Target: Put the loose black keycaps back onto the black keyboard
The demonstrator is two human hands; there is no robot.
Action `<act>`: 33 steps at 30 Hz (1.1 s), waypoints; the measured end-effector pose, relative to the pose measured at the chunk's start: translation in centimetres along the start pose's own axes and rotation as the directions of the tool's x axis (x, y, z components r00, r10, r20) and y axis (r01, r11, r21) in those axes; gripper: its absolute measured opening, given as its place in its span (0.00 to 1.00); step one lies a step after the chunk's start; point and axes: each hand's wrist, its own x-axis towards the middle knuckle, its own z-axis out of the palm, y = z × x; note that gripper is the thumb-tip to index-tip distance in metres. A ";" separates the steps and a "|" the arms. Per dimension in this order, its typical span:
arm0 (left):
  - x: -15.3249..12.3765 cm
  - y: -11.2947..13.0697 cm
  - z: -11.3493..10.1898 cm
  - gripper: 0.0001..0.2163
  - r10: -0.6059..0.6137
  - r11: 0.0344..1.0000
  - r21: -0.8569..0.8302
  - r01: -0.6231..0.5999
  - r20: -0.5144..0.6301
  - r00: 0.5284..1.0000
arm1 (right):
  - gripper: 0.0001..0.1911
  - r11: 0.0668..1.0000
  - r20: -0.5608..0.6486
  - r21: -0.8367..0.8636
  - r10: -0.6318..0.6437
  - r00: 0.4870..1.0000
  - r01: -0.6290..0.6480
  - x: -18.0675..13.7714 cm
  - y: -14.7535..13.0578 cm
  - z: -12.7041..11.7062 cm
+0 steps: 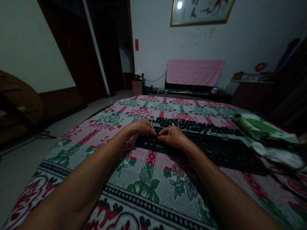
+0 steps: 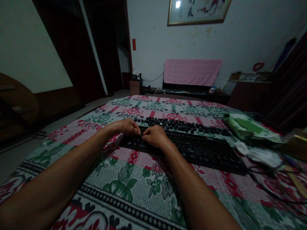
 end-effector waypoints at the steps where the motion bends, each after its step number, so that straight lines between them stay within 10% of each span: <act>1: -0.1 0.0 0.0 0.11 -0.002 1.000 0.006 0.002 0.010 1.000 | 0.11 1.000 0.007 -0.003 0.002 1.000 -0.002 0.0 0.0 0.0; 33: 0.0 0.2 0.6 0.11 -0.009 0.999 0.050 0.007 0.040 0.999 | 0.13 0.999 0.057 0.015 -0.029 0.998 0.028 0.4 0.5 0.1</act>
